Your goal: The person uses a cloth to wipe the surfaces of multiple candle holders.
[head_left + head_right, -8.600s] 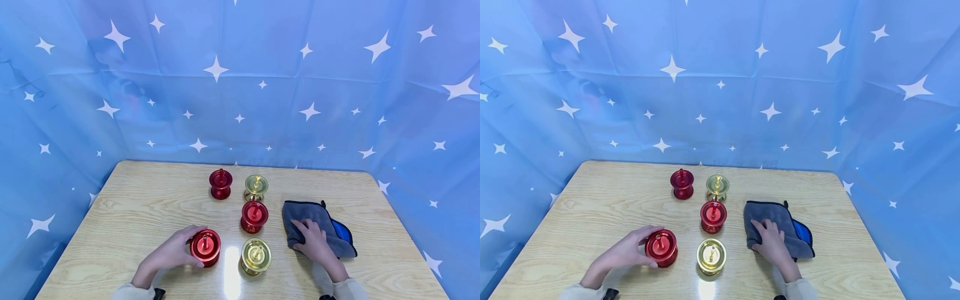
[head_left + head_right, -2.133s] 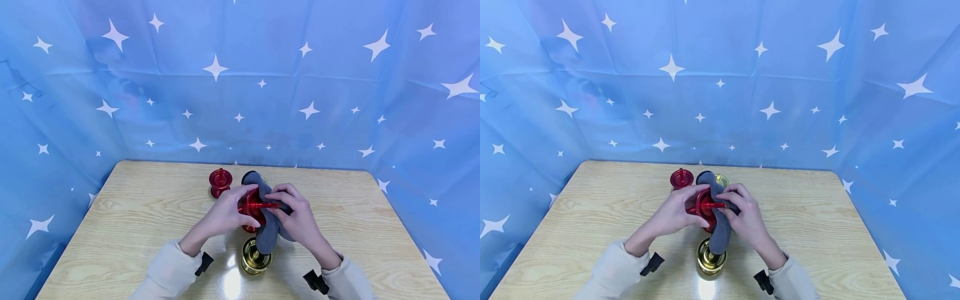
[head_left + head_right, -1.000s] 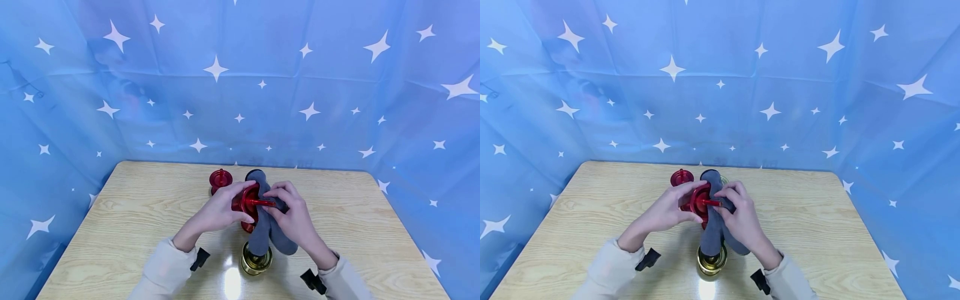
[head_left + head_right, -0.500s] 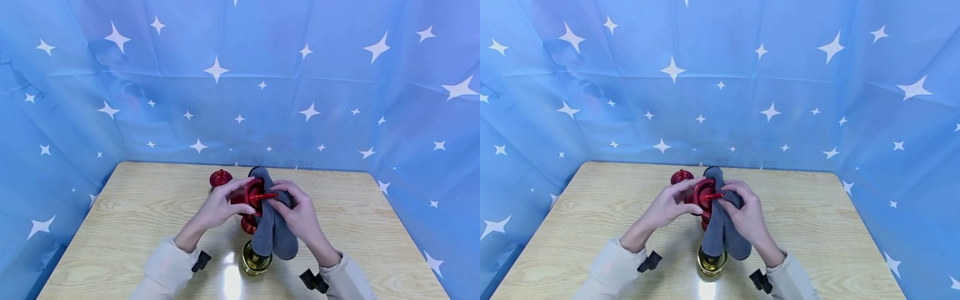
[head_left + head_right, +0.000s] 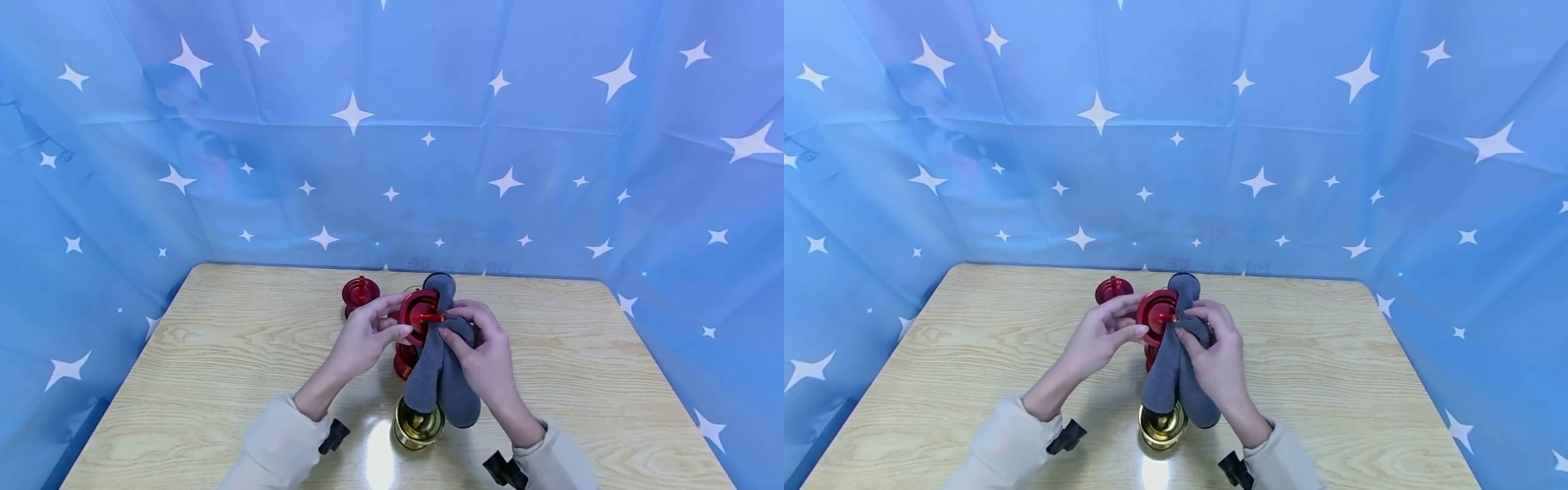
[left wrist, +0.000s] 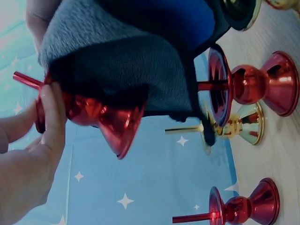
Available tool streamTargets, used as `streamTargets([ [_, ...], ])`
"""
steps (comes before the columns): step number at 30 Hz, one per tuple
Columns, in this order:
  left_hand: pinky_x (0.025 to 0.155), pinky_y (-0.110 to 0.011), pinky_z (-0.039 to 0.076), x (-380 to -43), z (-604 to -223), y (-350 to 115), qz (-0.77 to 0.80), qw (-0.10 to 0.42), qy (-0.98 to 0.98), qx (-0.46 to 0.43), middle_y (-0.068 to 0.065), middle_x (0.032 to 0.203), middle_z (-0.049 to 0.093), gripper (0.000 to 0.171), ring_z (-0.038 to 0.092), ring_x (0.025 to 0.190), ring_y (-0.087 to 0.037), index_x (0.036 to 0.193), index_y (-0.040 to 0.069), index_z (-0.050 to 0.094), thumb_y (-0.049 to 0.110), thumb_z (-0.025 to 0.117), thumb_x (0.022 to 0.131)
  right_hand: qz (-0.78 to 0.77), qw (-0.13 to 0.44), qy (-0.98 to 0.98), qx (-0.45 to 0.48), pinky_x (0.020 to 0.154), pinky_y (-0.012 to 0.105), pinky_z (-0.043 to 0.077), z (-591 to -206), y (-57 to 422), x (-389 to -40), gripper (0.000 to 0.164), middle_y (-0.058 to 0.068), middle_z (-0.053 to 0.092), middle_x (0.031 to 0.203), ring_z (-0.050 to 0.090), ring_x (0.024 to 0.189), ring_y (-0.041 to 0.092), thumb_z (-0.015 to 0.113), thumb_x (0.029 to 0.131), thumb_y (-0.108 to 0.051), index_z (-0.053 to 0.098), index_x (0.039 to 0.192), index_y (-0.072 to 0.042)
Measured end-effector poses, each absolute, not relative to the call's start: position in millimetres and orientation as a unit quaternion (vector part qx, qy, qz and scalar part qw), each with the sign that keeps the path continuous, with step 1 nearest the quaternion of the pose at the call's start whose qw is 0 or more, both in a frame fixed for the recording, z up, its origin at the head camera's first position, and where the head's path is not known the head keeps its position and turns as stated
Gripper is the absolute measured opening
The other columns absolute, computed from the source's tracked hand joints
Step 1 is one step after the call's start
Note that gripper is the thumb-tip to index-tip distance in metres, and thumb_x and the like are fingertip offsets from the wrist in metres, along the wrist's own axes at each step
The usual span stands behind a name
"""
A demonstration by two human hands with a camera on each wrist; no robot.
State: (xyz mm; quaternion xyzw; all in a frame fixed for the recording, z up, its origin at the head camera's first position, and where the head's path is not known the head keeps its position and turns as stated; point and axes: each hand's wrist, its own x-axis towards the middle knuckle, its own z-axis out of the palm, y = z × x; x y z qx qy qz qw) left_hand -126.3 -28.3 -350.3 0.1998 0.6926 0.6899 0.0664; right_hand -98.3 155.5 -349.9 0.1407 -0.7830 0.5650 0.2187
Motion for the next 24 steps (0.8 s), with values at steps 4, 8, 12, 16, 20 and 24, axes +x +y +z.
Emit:
streamTargets([
  [4,0.069,-0.03,0.054,-124.6,-349.4,-28.1,0.67,0.058,0.71,0.207,-0.023,0.119,0.055,0.043,0.063,0.083,-0.029,0.13,-0.004,0.046,-0.005,0.054,0.088,0.536,0.242,-0.795,0.153,0.076,0.011,0.045,-354.4,153.7,-95.3,0.025,0.017,0.055,0.109,0.054,0.097,0.019,0.07,0.073,0.011,0.063,0.095,0.001],
  [8,0.067,-0.03,0.054,-124.9,-345.3,-30.3,0.617,0.05,0.744,0.251,-0.022,0.117,0.057,0.04,0.063,0.08,-0.023,0.127,-0.004,0.049,-0.007,0.053,0.088,0.484,0.255,-0.814,0.196,0.082,0.011,0.042,-356.3,158.2,-100.2,0.032,0.015,0.057,0.108,0.056,0.098,0.024,0.069,0.068,0.018,0.064,0.092,-0.002],
  [12,0.059,-0.025,0.051,-127.1,-339.1,-33.0,0.547,0.041,0.782,0.295,-0.018,0.114,0.059,0.039,0.06,0.07,-0.016,0.126,-0.003,0.052,-0.007,0.054,0.087,0.412,0.261,-0.827,0.278,0.083,0.019,0.045,-353.3,164.5,-111.0,0.04,0.012,0.058,0.108,0.057,0.097,0.026,0.067,0.063,0.024,0.062,0.091,-0.003],
  [16,0.059,-0.026,0.05,-128.1,-334.9,-33.2,0.523,0.035,0.798,0.296,-0.015,0.108,0.062,0.037,0.059,0.068,-0.016,0.126,-0.002,0.051,-0.006,0.052,0.089,0.368,0.268,-0.829,0.325,0.079,0.024,0.048,-349.1,166.5,-118.9,0.043,0.013,0.057,0.107,0.058,0.095,0.025,0.063,0.06,0.027,0.061,0.092,-0.002],
  [20,0.066,-0.028,0.053,-127.1,-334.9,-29.9,0.563,0.031,0.787,0.249,-0.018,0.111,0.061,0.032,0.064,0.076,-0.019,0.122,-0.004,0.052,-0.002,0.052,0.09,0.39,0.267,-0.833,0.289,0.086,0.018,0.042,-346.5,165.6,-120.1,0.041,0.012,0.059,0.105,0.058,0.095,0.026,0.064,0.061,0.025,0.062,0.093,-0.001],
  [24,0.065,-0.026,0.052,-126.6,-338.8,-26.3,0.594,0.022,0.784,0.18,-0.015,0.102,0.064,0.025,0.065,0.08,-0.02,0.111,-0.003,0.059,0.006,0.06,0.087,0.436,0.249,-0.834,0.229,0.088,0.011,0.037,-346.2,164.2,-116.7,0.038,0.012,0.06,0.105,0.057,0.098,0.027,0.067,0.064,0.022,0.063,0.092,-0.003],
])
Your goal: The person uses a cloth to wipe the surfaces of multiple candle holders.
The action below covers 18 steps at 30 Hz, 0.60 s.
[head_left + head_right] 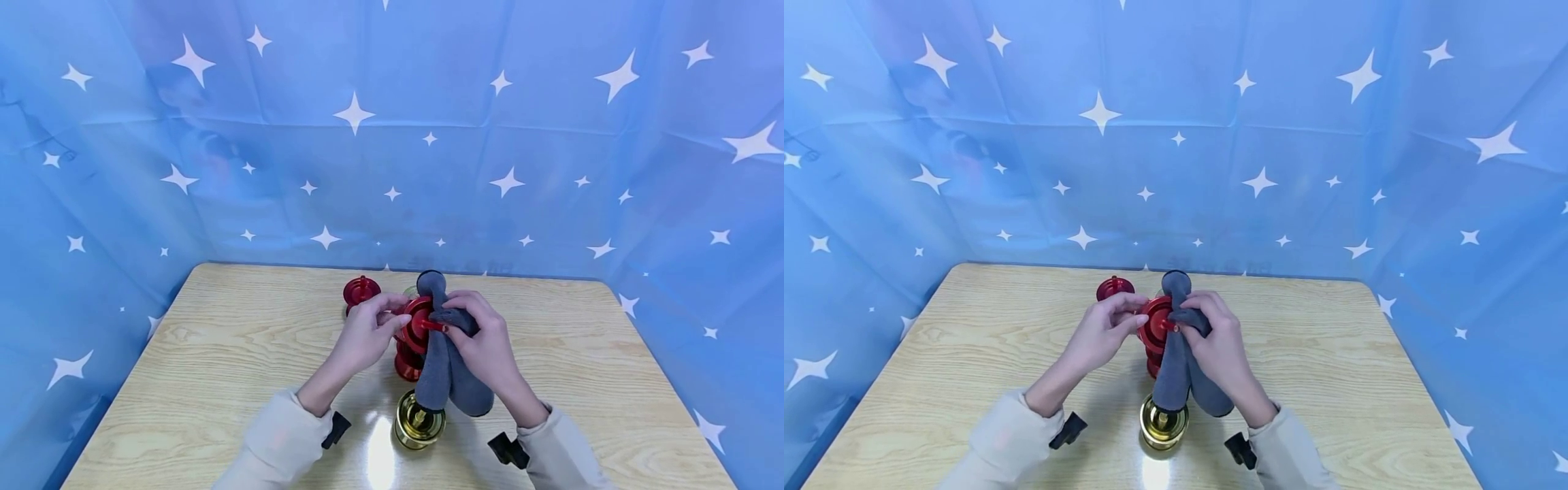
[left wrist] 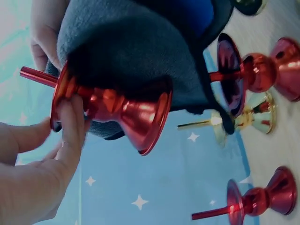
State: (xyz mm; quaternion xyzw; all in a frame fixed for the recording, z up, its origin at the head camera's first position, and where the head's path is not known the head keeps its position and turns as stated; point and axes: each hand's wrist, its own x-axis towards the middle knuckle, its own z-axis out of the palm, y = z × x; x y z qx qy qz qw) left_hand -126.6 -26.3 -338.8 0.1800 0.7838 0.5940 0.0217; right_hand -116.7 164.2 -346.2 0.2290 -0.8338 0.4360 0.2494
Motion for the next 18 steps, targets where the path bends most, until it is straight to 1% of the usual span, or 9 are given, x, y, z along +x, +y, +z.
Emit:
streamTargets([
  [2,0.065,-0.025,0.052,-126.4,-341.2,-25.1,0.602,0.025,0.783,0.157,-0.013,0.096,0.065,0.023,0.065,0.081,-0.02,0.105,-0.002,0.063,0.008,0.065,0.084,0.45,0.242,-0.834,0.209,0.088,0.011,0.037,-346.9,163.6,-114.4,0.036,0.012,0.061,0.105,0.057,0.099,0.026,0.067,0.066,0.021,0.063,0.092,-0.003],
  [4,0.066,-0.025,0.052,-126.1,-343.0,-24.7,0.608,0.03,0.778,0.155,-0.012,0.094,0.066,0.023,0.065,0.082,-0.02,0.103,-0.003,0.064,0.009,0.067,0.082,0.46,0.24,-0.832,0.196,0.087,0.011,0.037,-347.1,163.0,-112.8,0.034,0.012,0.061,0.105,0.056,0.1,0.026,0.066,0.067,0.021,0.064,0.092,-0.003],
  [9,0.064,-0.026,0.054,-124.5,-345.0,-24.4,0.631,0.02,0.756,0.173,-0.014,0.091,0.063,0.024,0.065,0.076,-0.021,0.109,-0.004,0.061,0.004,0.062,0.086,0.474,0.247,-0.826,0.181,0.088,0.011,0.037,-347.7,160.8,-108.9,0.031,0.012,0.061,0.105,0.055,0.101,0.025,0.069,0.069,0.017,0.064,0.092,-0.003],
  [11,0.06,-0.027,0.054,-124.3,-345.9,-23.6,0.641,0.009,0.749,0.166,-0.015,0.087,0.062,0.023,0.065,0.07,-0.022,0.108,-0.005,0.061,0.002,0.06,0.087,0.472,0.253,-0.826,0.176,0.088,0.011,0.037,-348.9,158.6,-105.8,0.03,0.012,0.06,0.106,0.055,0.101,0.025,0.071,0.069,0.013,0.064,0.093,-0.004],
  [13,0.058,-0.032,0.054,-124.3,-346.6,-22.7,0.651,-0.004,0.743,0.153,-0.015,0.083,0.061,0.02,0.064,0.064,-0.022,0.106,-0.006,0.062,0.001,0.06,0.086,0.467,0.257,-0.828,0.171,0.088,0.012,0.038,-350.6,155.4,-101.5,0.029,0.012,0.059,0.108,0.055,0.101,0.026,0.072,0.07,0.01,0.064,0.094,-0.004],
  [14,0.057,-0.034,0.054,-124.4,-347.0,-22.2,0.656,-0.009,0.741,0.144,-0.015,0.082,0.061,0.019,0.063,0.062,-0.023,0.104,-0.006,0.062,0.001,0.06,0.086,0.462,0.26,-0.831,0.167,0.088,0.014,0.039,-351.7,153.9,-99.1,0.028,0.013,0.058,0.108,0.055,0.101,0.026,0.073,0.071,0.009,0.063,0.094,-0.004],
  [18,0.055,-0.042,0.053,-124.7,-347.7,-21.6,0.66,-0.029,0.739,0.134,-0.015,0.077,0.062,0.014,0.06,0.055,-0.029,0.098,-0.006,0.064,0.001,0.06,0.087,0.43,0.264,-0.847,0.168,0.084,0.03,0.046,-354.1,149.7,-92.4,0.026,0.014,0.056,0.108,0.056,0.099,0.027,0.074,0.071,0.005,0.063,0.093,-0.003],
])
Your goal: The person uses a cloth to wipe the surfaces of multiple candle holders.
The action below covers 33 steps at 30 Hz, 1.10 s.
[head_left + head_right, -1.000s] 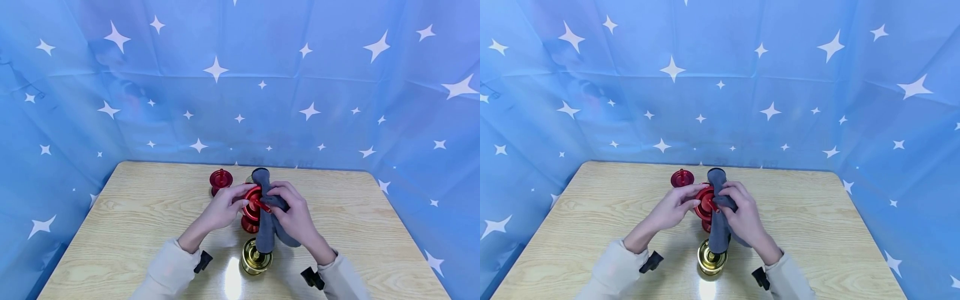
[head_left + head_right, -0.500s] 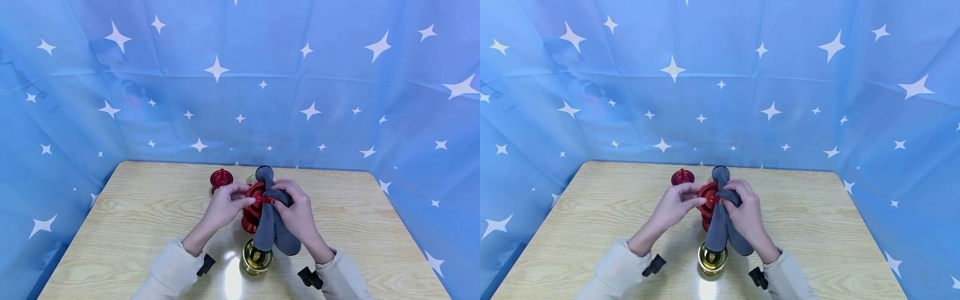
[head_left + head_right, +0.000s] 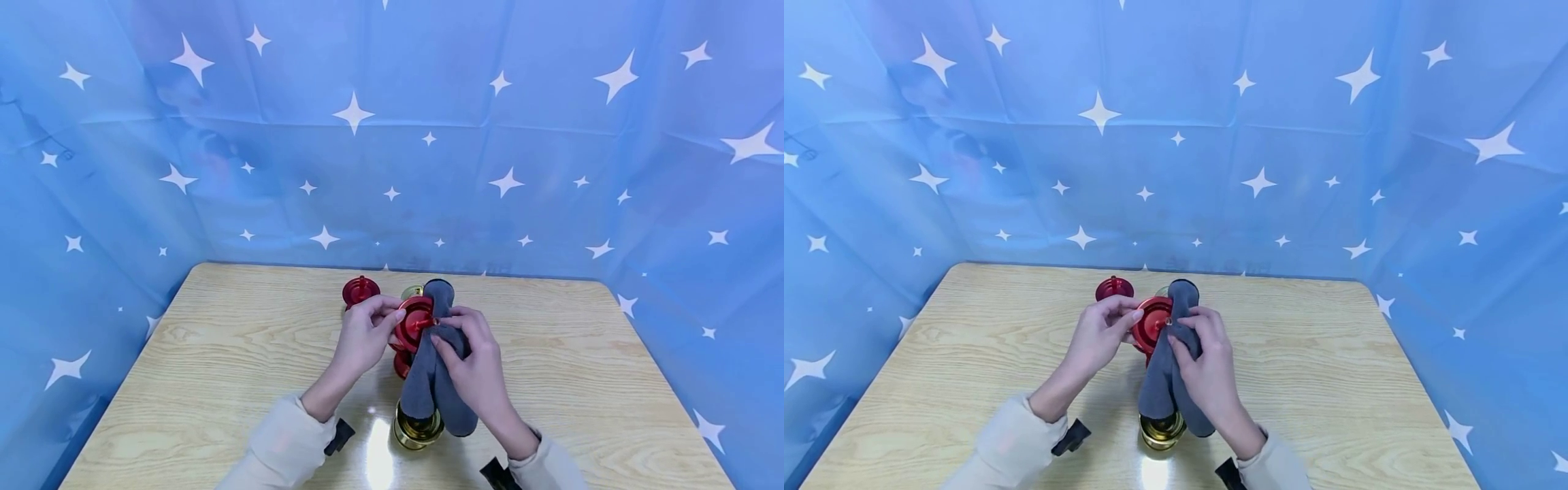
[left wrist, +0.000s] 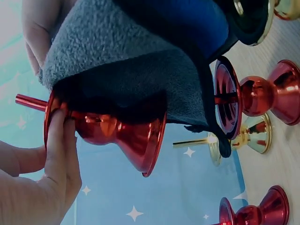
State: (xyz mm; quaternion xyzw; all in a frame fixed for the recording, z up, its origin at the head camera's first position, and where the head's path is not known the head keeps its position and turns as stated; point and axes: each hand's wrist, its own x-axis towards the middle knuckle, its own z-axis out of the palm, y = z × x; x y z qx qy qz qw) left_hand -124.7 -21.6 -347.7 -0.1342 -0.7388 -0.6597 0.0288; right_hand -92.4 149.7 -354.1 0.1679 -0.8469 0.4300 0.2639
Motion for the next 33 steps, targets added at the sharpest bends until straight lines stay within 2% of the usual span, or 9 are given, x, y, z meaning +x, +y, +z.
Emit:
streamTargets([
  [2,0.053,-0.039,0.053,-124.6,-347.1,-22.1,-0.647,0.033,-0.748,-0.142,-0.014,0.077,0.063,0.013,0.059,0.054,-0.031,0.096,-0.006,0.064,0.002,0.06,0.087,0.416,0.266,-0.852,0.175,0.082,0.032,0.046,-354.2,150.8,-92.1,0.026,0.014,0.056,0.106,0.056,0.097,0.027,0.074,0.069,0.007,0.063,0.091,-0.003],
  [7,0.048,-0.029,0.051,-125.0,-340.7,-23.3,-0.599,0.02,-0.778,-0.188,-0.012,0.08,0.065,0.01,0.06,0.052,-0.027,0.093,-0.003,0.067,0.0,0.06,0.086,0.398,0.265,-0.842,0.251,0.08,0.019,0.045,-350.7,159.5,-103.0,0.037,0.013,0.058,0.104,0.058,0.094,0.026,0.068,0.062,0.022,0.063,0.089,-0.002],
  [11,0.047,-0.024,0.048,-125.9,-334.9,-21.7,-0.558,0.026,-0.796,-0.234,-0.011,0.081,0.066,0.009,0.056,0.049,-0.015,0.09,-0.003,0.068,-0.001,0.061,0.085,0.357,0.263,-0.825,0.35,0.075,0.029,0.05,-345.0,165.3,-114.3,0.045,0.013,0.059,0.106,0.057,0.096,0.026,0.06,0.056,0.03,0.062,0.089,-0.001],
  [14,0.049,-0.021,0.043,-125.9,-333.2,-20.4,-0.526,0.041,-0.814,-0.243,-0.008,0.078,0.065,0.007,0.049,0.05,-0.008,0.088,-0.002,0.067,0.001,0.062,0.085,0.335,0.253,-0.818,0.392,0.073,0.037,0.051,-340.0,166.8,-118.6,0.046,0.014,0.059,0.106,0.056,0.098,0.028,0.059,0.057,0.03,0.062,0.09,-0.001],
  [16,0.05,-0.021,0.042,-126.1,-334.0,-20.3,-0.517,0.04,-0.822,-0.235,-0.006,0.078,0.065,0.007,0.047,0.051,-0.004,0.089,-0.001,0.067,0.002,0.061,0.086,0.334,0.247,-0.821,0.392,0.073,0.039,0.052,-338.1,167.8,-119.1,0.044,0.014,0.059,0.106,0.056,0.098,0.028,0.061,0.058,0.029,0.062,0.09,-0.001],
  [19,0.05,-0.021,0.042,-126.6,-336.2,-21.5,-0.525,0.045,-0.826,-0.201,-0.006,0.079,0.064,0.008,0.05,0.055,-0.007,0.091,0.0,0.066,0.003,0.06,0.087,0.347,0.241,-0.835,0.352,0.074,0.039,0.051,-338.5,169.4,-116.8,0.037,0.012,0.06,0.105,0.058,0.096,0.026,0.067,0.064,0.021,0.062,0.091,-0.003],
  [25,0.048,-0.023,0.047,-127.3,-339.6,-26.3,-0.588,0.064,-0.795,-0.133,-0.01,0.075,0.063,0.009,0.058,0.055,-0.022,0.093,-0.004,0.065,0.001,0.06,0.086,0.381,0.241,-0.851,0.271,0.076,0.039,0.051,-346.7,167.0,-103.4,0.029,0.01,0.061,0.104,0.06,0.093,0.024,0.075,0.068,0.009,0.063,0.09,-0.004],
  [30,0.054,-0.024,0.049,-126.9,-340.6,-27.1,-0.574,0.046,-0.8,-0.167,-0.01,0.08,0.064,0.011,0.059,0.063,-0.021,0.094,-0.003,0.066,0.0,0.059,0.087,0.382,0.25,-0.848,0.269,0.072,0.041,0.052,-349.4,163.7,-98.8,0.031,0.012,0.061,0.102,0.061,0.09,0.024,0.076,0.064,0.012,0.063,0.088,-0.003],
  [33,0.066,-0.026,0.051,-127.4,-340.6,-25.8,-0.532,0.029,-0.815,-0.229,-0.01,0.089,0.065,0.012,0.061,0.078,-0.019,0.095,-0.001,0.066,0.0,0.057,0.088,0.372,0.247,-0.845,0.295,0.07,0.04,0.052,-347.1,163.6,-101.2,0.035,0.012,0.061,0.102,0.061,0.089,0.025,0.073,0.061,0.018,0.063,0.087,-0.003],
])
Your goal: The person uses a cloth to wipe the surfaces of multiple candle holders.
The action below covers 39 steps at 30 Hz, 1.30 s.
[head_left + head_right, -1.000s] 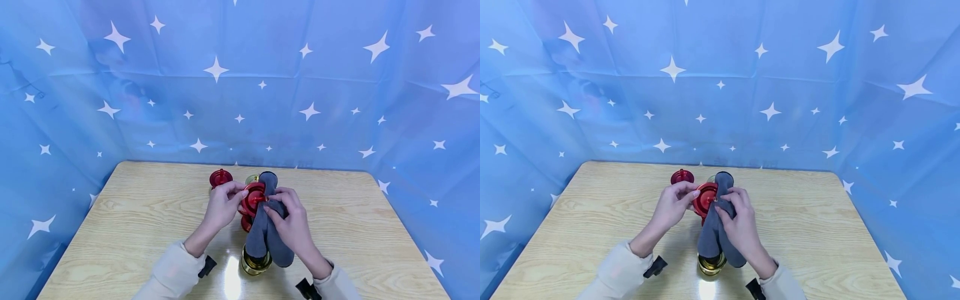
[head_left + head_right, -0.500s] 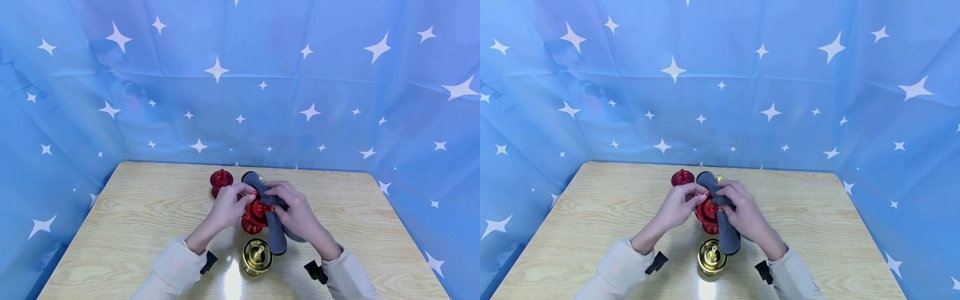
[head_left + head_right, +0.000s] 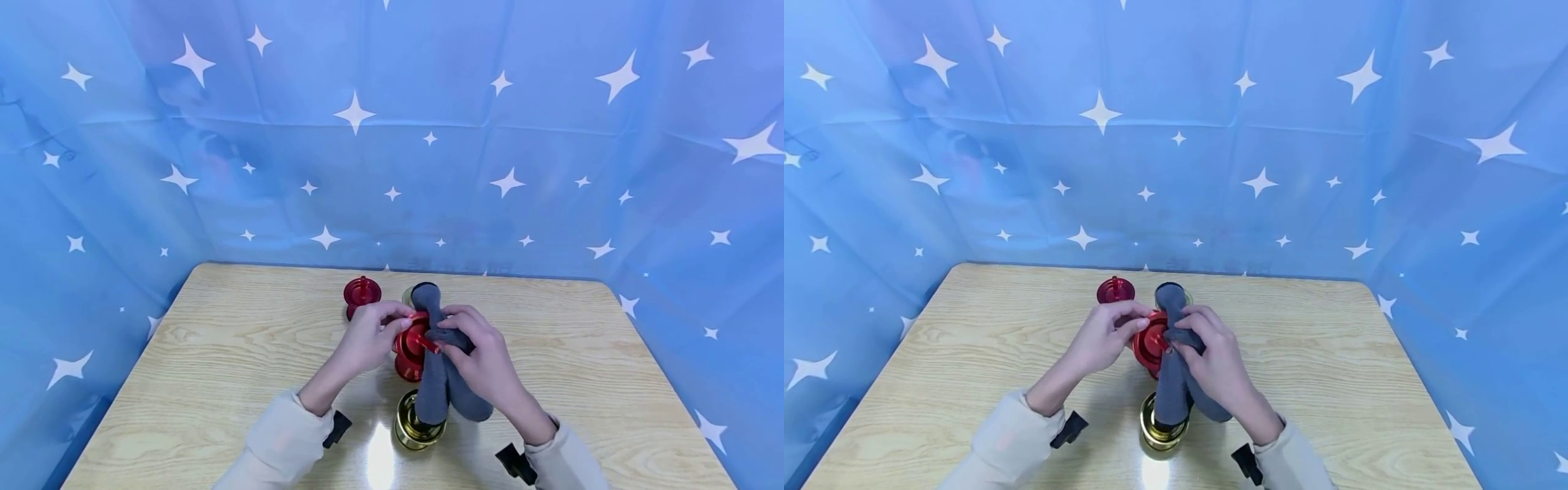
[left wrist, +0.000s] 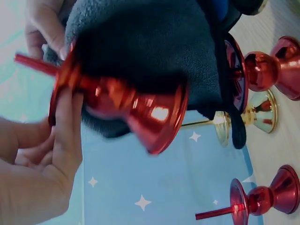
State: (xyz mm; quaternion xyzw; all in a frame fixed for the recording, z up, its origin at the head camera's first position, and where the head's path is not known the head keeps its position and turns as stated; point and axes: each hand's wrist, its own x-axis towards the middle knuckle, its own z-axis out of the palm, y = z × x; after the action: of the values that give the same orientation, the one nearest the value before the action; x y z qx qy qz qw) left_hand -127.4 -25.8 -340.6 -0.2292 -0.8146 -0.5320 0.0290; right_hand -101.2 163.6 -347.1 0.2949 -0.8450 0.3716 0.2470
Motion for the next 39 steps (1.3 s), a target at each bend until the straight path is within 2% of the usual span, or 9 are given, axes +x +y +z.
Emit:
streamTargets([
  [3,0.074,-0.028,0.05,-127.1,-339.3,-24.4,-0.502,0.025,-0.82,-0.272,-0.011,0.096,0.066,0.013,0.061,0.088,-0.02,0.096,-0.002,0.067,0.0,0.056,0.088,0.359,0.239,-0.84,0.328,0.07,0.039,0.052,-342.6,163.7,-104.2,0.038,0.012,0.061,0.103,0.061,0.09,0.025,0.069,0.061,0.022,0.063,0.088,-0.003],
  [8,0.07,-0.025,0.049,-126.4,-337.3,-24.5,-0.547,-0.005,-0.802,-0.239,-0.01,0.102,0.065,0.019,0.061,0.085,-0.017,0.105,0.0,0.066,0.008,0.057,0.09,0.367,0.244,-0.839,0.321,0.071,0.037,0.052,-336.9,165.0,-107.1,0.039,0.011,0.062,0.102,0.061,0.091,0.025,0.067,0.062,0.023,0.064,0.09,-0.003],
  [14,0.068,-0.027,0.052,-124.5,-341.2,-30.1,-0.637,-0.089,-0.748,-0.166,-0.01,0.101,0.063,0.024,0.062,0.089,-0.019,0.104,-0.001,0.063,0.009,0.067,0.083,0.428,0.271,-0.834,0.22,0.082,0.013,0.044,-338.1,165.1,-107.8,0.03,0.011,0.063,0.103,0.061,0.094,0.026,0.072,0.067,0.015,0.066,0.089,-0.004],
  [18,0.071,-0.031,0.053,-122.9,-344.6,-31.7,-0.654,-0.112,-0.726,-0.18,-0.014,0.1,0.06,0.021,0.062,0.088,-0.023,0.104,-0.005,0.059,0.0,0.063,0.084,0.449,0.274,-0.83,0.189,0.084,0.008,0.039,-341.5,162.6,-106.7,0.026,0.012,0.063,0.102,0.06,0.095,0.026,0.073,0.068,0.012,0.065,0.089,-0.003],
  [23,0.066,-0.031,0.054,-122.5,-347.0,-33.2,-0.675,-0.099,-0.711,-0.17,-0.018,0.095,0.058,0.021,0.062,0.075,-0.025,0.108,-0.01,0.055,-0.008,0.053,0.087,0.445,0.268,-0.835,0.182,0.088,0.009,0.037,-346.2,160.0,-101.8,0.027,0.012,0.062,0.103,0.058,0.098,0.027,0.074,0.067,0.011,0.065,0.089,-0.003],
  [27,0.063,-0.028,0.054,-123.6,-348.9,-36.0,-0.665,-0.066,-0.728,-0.152,-0.018,0.091,0.059,0.021,0.061,0.07,-0.024,0.108,-0.01,0.057,-0.009,0.052,0.088,0.436,0.253,-0.844,0.183,0.088,0.008,0.036,-350.7,159.3,-96.0,0.029,0.011,0.062,0.104,0.058,0.1,0.028,0.075,0.067,0.009,0.065,0.09,-0.004],
  [31,0.062,-0.026,0.053,-124.9,-348.3,-37.4,-0.639,-0.06,-0.747,-0.172,-0.017,0.091,0.061,0.021,0.061,0.069,-0.022,0.108,-0.009,0.058,-0.007,0.052,0.088,0.43,0.25,-0.843,0.203,0.086,0.008,0.038,-351.5,159.7,-96.2,0.03,0.011,0.062,0.104,0.06,0.097,0.027,0.076,0.065,0.011,0.065,0.089,-0.004],
  [36,0.059,-0.022,0.051,-125.8,-340.1,-34.0,-0.567,-0.055,-0.785,-0.243,-0.017,0.096,0.063,0.021,0.062,0.063,-0.017,0.108,-0.007,0.061,-0.006,0.054,0.088,0.374,0.268,-0.837,0.295,0.079,0.025,0.049,-346.4,162.8,-106.1,0.035,0.011,0.062,0.103,0.06,0.093,0.025,0.073,0.061,0.019,0.063,0.087,-0.003],
  [39,0.058,-0.02,0.049,-125.3,-333.7,-31.8,-0.515,-0.042,-0.807,-0.285,-0.015,0.092,0.062,0.019,0.059,0.06,-0.015,0.105,-0.007,0.062,-0.006,0.054,0.087,0.334,0.272,-0.823,0.371,0.074,0.034,0.051,-342.6,163.8,-111.6,0.037,0.012,0.06,0.103,0.059,0.093,0.025,0.071,0.06,0.021,0.061,0.087,-0.002],
])
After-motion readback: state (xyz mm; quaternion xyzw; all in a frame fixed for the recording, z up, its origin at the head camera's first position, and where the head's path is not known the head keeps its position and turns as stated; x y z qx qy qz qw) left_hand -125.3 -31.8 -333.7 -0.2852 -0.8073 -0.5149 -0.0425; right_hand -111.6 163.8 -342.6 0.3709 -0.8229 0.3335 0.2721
